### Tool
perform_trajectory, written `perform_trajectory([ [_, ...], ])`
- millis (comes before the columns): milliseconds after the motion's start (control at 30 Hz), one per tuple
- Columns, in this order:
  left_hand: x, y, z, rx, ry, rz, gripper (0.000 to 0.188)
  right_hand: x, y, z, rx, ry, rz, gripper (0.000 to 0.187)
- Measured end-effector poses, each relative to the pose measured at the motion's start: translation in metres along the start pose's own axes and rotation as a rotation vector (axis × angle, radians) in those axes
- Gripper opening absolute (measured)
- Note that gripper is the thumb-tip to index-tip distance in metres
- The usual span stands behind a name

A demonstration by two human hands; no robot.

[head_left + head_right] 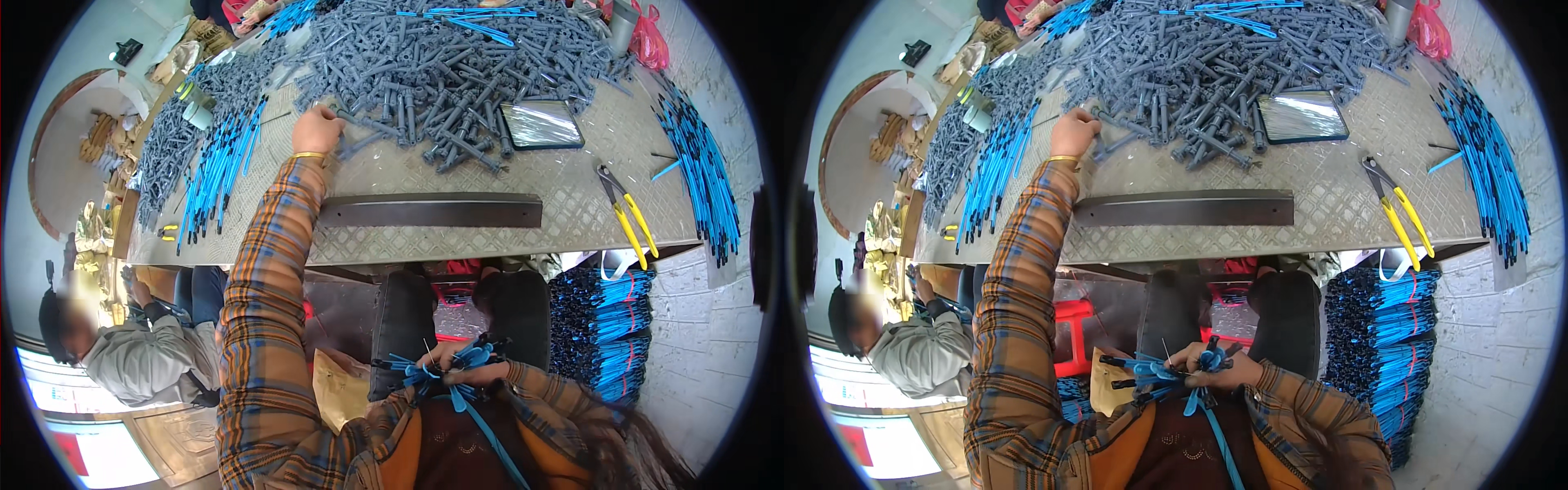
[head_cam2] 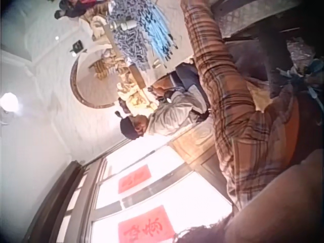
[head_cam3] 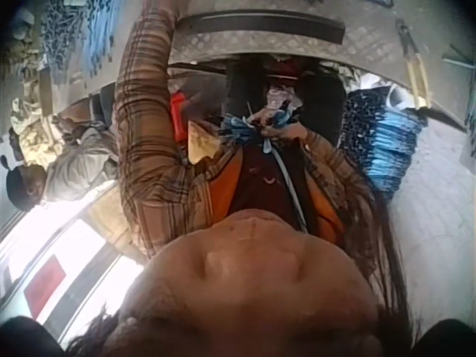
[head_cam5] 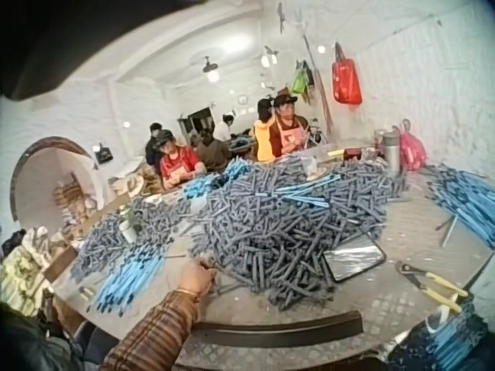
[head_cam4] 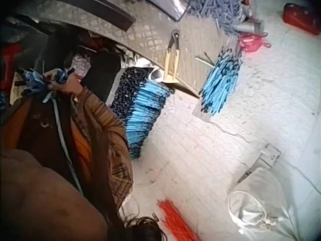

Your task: The person bundles small blue plastic parts and secures or trims them with pliers or wire cutters.

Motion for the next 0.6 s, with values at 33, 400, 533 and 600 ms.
perform_trajectory([
  [33, -0.002, -0.013, -0.012, 0.091, -0.028, -0.153, 0.02, -0.001, 0.003, -0.001, -0.018, -0.016, -0.028, 0.021],
  [400, 0.087, -0.066, -0.262, -0.577, -0.297, -1.277, 0.024, -0.003, 0.023, -0.009, 0.052, -0.074, -0.097, 0.019],
  [533, 0.091, -0.049, -0.317, -0.909, -0.329, -1.219, 0.019, -0.01, 0.029, -0.008, 0.029, 0.098, -0.186, 0.017],
  [600, 0.096, -0.05, -0.334, -1.004, -0.341, -1.228, 0.017, -0.003, 0.028, -0.01, 0.075, 0.11, -0.159, 0.022],
])
Point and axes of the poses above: each hand's wrist, its own z-axis towards the middle knuckle, its own y-axis out of the palm, x = y × z, the point moved 5 cm from there along z, towards the middle knuckle, and after that the axes turned 3 degrees about x, right-handed, at the moved point
